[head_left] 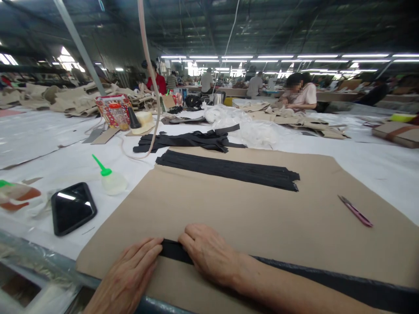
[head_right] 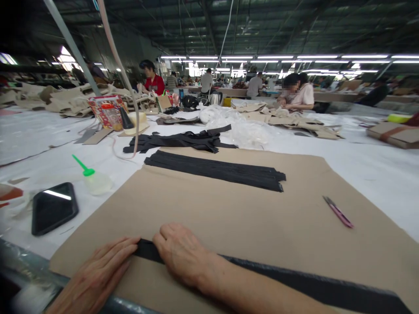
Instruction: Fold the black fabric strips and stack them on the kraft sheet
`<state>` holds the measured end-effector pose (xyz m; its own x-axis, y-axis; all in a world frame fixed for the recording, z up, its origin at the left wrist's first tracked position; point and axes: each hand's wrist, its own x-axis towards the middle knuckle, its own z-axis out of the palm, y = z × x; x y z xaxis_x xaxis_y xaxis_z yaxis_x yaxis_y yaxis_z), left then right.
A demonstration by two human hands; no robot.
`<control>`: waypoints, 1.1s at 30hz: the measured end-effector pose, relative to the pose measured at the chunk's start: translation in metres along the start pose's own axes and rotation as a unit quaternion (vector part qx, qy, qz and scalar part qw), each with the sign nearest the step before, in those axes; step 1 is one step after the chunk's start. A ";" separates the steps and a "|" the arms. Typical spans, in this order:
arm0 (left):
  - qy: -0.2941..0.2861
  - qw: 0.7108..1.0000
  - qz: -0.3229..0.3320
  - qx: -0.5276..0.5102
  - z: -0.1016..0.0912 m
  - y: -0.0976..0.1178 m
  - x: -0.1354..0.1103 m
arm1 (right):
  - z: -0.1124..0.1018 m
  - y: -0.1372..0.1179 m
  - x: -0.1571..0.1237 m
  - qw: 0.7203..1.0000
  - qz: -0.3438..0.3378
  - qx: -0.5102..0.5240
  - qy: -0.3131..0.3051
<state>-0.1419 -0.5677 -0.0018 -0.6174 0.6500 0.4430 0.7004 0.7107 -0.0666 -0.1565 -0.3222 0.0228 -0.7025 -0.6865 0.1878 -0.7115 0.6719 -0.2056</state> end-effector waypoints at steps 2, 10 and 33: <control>-0.003 1.000 -0.016 -0.007 0.001 0.000 0.000 | -0.003 0.002 -0.003 1.000 -0.019 -0.006 -0.010; -0.047 0.998 0.009 0.035 0.000 0.001 0.010 | -0.009 0.002 -0.011 0.998 -0.057 -0.026 -0.011; -0.140 0.986 0.003 0.087 -0.009 0.017 0.022 | -0.033 0.007 -0.049 0.997 -0.040 -0.062 -0.039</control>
<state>-0.1399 -0.5440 0.0149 -0.7056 0.6853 0.1801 0.6468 0.7267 -0.2312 -0.1275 -0.2751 0.0442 -0.6429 -0.7560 0.1234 -0.7656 0.6392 -0.0725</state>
